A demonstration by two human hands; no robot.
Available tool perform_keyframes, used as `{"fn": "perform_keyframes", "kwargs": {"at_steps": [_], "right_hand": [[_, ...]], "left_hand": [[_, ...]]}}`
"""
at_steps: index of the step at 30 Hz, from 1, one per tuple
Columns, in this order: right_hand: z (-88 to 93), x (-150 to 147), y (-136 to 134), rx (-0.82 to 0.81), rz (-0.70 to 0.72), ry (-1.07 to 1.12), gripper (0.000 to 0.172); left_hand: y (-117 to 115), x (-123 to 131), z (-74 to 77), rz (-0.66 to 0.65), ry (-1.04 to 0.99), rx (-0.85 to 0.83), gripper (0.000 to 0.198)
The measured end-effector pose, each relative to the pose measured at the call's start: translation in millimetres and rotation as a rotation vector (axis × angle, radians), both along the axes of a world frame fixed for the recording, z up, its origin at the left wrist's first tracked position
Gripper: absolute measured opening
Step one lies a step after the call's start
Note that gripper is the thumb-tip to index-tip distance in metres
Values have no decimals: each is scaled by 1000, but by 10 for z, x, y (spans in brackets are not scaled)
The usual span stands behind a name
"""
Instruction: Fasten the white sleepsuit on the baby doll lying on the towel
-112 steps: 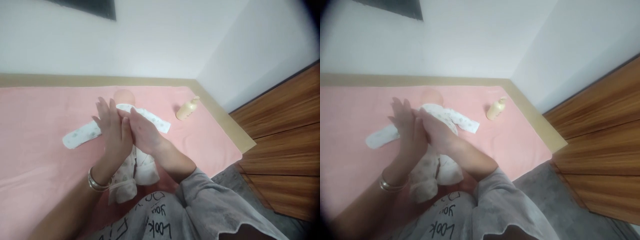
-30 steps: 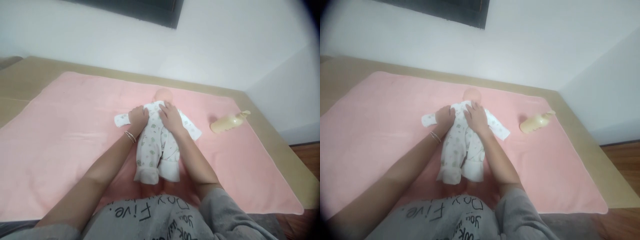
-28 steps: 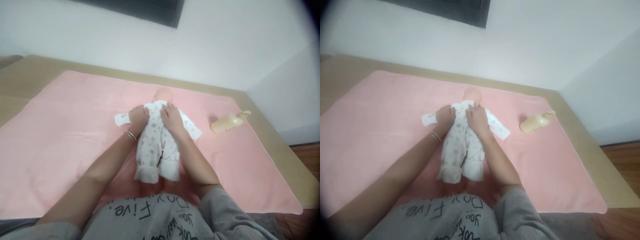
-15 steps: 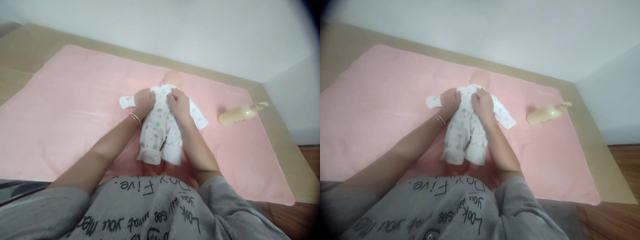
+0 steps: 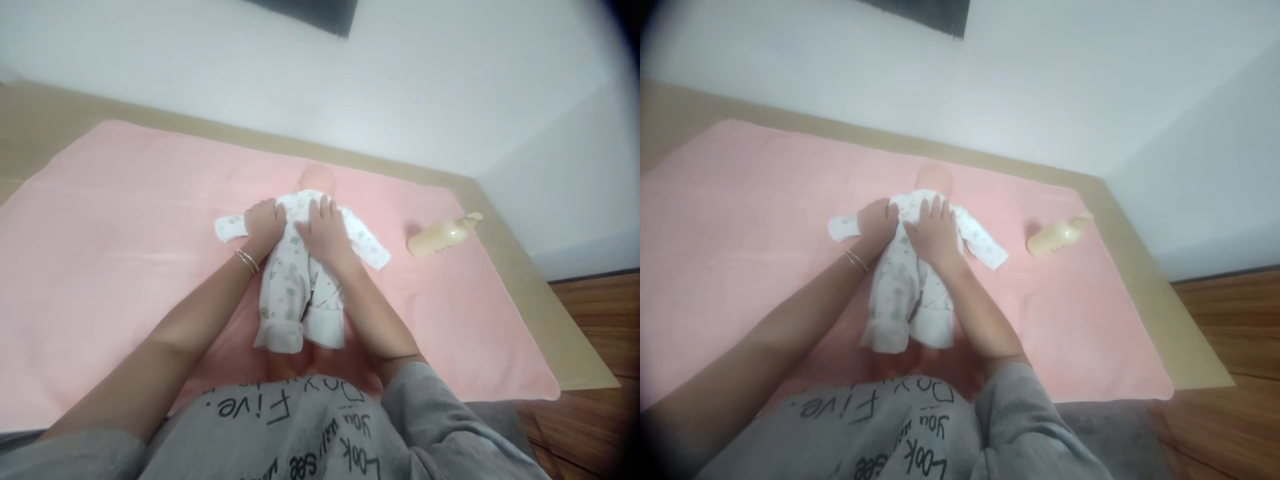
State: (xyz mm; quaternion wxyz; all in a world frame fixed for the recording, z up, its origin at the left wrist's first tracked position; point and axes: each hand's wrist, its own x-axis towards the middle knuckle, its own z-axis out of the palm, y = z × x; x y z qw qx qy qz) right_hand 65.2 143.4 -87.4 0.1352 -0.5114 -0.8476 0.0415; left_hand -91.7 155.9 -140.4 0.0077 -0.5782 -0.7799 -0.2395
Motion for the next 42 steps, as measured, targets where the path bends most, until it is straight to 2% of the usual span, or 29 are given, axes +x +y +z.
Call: {"fn": "perform_keyframes", "kwargs": {"at_steps": [4, 7, 10, 12, 16, 19, 21, 23, 26, 27, 28, 31, 34, 36, 38, 42], "right_hand": [[33, -13, 32, -7, 153, -54, 53], [32, 7, 60, -44, 29, -16, 57], [38, -5, -37, -105, -75, -4, 69], [47, -21, -98, -106, -50, -19, 71], [34, 4, 13, -58, 28, -12, 57], [23, 42, 123, -58, -34, 16, 54], [51, 30, 88, -52, -79, 24, 57], [103, -14, -5, -29, 8, 10, 55], [158, -73, -75, -13, 268, -38, 46], [155, -77, -58, -9, 289, -45, 45], [142, -70, -27, -2, 261, -42, 46], [72, -14, 51, 17, 53, -1, 53], [50, 25, -42, -15, -78, 3, 63], [77, 26, -161, -40, -63, -16, 65], [109, 23, -223, -57, 1, -20, 61], [103, 58, -49, -58, 94, 4, 56]], "left_hand": [[-18, -21, 29, -5, 30, -3, 40], [-44, -26, 56, -10, 49, 1, 39], [-53, -24, 70, -4, 55, -8, 37], [-50, -20, 74, 16, 58, -19, 36], [-44, -21, 84, 24, 61, -21, 36], [-46, -33, 91, 12, 55, -19, 35], [-46, -42, 88, 7, 53, -16, 35], [-46, -49, 80, 7, 59, -12, 35], [-48, -54, 70, 5, 75, -4, 36], [-50, -55, 70, 5, 77, -3, 36], [-52, -56, 71, 5, 79, -2, 36], [-58, -60, 75, 3, 70, -7, 35], [-60, -69, 63, -5, 62, 8, 35], [-59, -75, 49, -10, 56, 27, 35], [-60, -78, 40, -18, 44, 37, 35], [-67, -76, 46, -10, 57, 28, 35]]}}
